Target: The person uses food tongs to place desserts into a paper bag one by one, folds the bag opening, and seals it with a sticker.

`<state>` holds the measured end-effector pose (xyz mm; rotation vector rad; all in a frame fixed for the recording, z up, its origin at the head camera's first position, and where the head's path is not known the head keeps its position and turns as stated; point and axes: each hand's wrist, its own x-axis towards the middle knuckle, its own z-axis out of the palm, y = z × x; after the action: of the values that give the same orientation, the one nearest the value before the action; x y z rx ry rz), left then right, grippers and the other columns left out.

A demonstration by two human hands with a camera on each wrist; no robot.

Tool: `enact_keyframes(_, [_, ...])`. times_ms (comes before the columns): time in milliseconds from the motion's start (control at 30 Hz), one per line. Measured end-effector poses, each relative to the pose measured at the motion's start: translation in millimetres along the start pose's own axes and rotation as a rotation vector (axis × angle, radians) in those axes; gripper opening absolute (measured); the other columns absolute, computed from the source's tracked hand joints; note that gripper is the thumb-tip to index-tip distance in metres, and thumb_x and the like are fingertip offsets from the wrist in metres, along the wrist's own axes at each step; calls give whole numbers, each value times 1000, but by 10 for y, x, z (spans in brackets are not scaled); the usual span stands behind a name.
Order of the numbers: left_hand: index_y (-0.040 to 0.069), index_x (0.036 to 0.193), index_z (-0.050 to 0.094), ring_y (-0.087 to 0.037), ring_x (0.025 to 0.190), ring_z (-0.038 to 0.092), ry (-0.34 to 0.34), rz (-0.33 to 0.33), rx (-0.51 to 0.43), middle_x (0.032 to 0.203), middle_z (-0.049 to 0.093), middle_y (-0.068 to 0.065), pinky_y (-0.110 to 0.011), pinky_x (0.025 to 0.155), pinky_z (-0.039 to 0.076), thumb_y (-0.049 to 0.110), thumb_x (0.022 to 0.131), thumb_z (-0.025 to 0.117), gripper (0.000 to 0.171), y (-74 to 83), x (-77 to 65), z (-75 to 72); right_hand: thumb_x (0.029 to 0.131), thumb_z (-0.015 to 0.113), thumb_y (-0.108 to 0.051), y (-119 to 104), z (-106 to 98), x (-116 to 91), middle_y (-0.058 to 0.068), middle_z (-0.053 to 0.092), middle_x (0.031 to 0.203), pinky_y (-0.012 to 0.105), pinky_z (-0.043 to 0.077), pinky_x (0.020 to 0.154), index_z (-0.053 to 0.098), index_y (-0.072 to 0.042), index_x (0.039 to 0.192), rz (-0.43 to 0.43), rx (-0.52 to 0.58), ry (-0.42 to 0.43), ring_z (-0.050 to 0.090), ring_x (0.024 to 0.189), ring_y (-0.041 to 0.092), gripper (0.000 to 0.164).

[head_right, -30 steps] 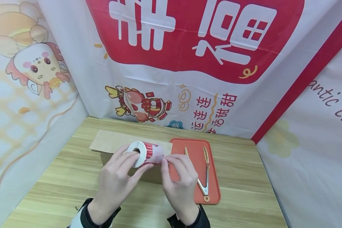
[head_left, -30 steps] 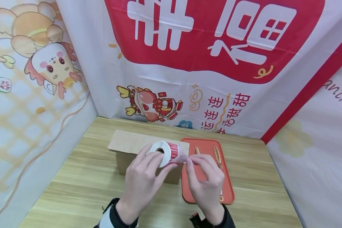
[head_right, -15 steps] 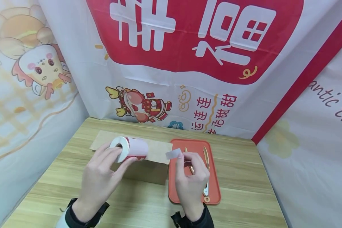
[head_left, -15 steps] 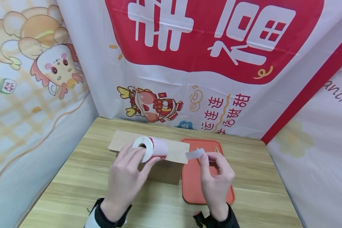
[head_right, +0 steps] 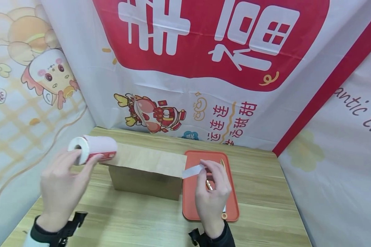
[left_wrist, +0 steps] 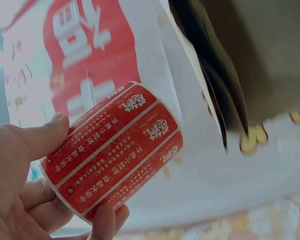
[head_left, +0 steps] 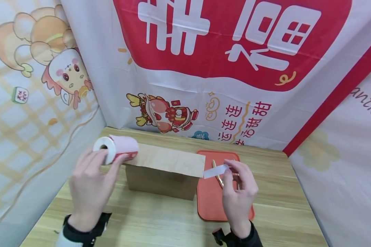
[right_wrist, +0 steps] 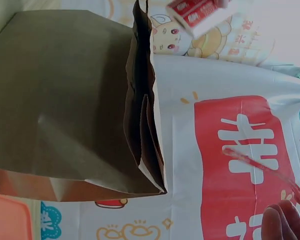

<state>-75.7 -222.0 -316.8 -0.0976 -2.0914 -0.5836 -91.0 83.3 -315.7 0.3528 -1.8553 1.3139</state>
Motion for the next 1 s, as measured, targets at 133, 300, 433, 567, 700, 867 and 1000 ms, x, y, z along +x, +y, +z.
enact_keyframes(133, [-10, 91, 66, -37, 81, 57, 41, -55, 75, 84, 66, -23, -42, 65, 40, 23, 82, 82, 38, -193, 50, -94, 84, 55, 21, -46, -17, 21, 24, 63, 97, 14, 46, 65, 68, 12, 99, -11, 11, -5, 56, 80, 19, 22])
enact_keyframes(300, [-13, 93, 67, -38, 72, 52, 78, -121, 130, 75, 61, -24, -37, 59, 31, 23, 80, 84, 42, -436, 48, -100, 85, 58, 20, -47, -36, 33, 24, 63, 95, 14, 46, 64, 67, 13, 97, 7, 7, -20, 57, 79, 18, 16])
enact_keyframes(433, [-13, 91, 67, -38, 68, 51, 45, -173, 169, 73, 60, -24, -39, 55, 29, 22, 81, 83, 40, -632, -13, -50, 85, 59, 18, -40, -42, 40, 23, 63, 93, 14, 47, 63, 67, 13, 95, 9, 16, -25, 58, 78, 16, 13])
enact_keyframes(567, [-7, 75, 62, -36, 58, 48, -44, -221, 236, 64, 52, -19, -40, 46, 28, 24, 82, 82, 37, -870, -138, 67, 85, 60, 16, -16, -44, 35, 21, 64, 89, 15, 47, 61, 67, 11, 92, 12, 11, -26, 59, 76, 14, 11])
enact_keyframes(700, [2, 65, 55, -32, 49, 44, -159, -262, 271, 57, 44, -12, -37, 40, 24, 23, 80, 83, 38, -1142, -339, 227, 86, 63, 13, 100, -53, -5, 15, 66, 89, 17, 48, 60, 68, 8, 89, 20, 4, -40, 60, 75, 14, 8])
enact_keyframes(867, [2, 68, 58, -30, 46, 45, -322, -297, 275, 56, 48, -13, -39, 37, 27, 20, 81, 80, 32, -1430, -599, 415, 93, 65, 1, 324, -76, -78, 3, 66, 91, 19, 50, 61, 68, 0, 93, 59, -11, -97, 60, 74, 13, 3])
enact_keyframes(1000, [1, 71, 59, -32, 47, 47, -461, -335, 294, 58, 49, -16, -42, 36, 31, 22, 84, 77, 31, -1526, -722, 515, 96, 64, -6, 371, -91, -94, -2, 65, 91, 22, 50, 61, 67, -4, 98, 82, -19, -143, 60, 74, 15, 4])
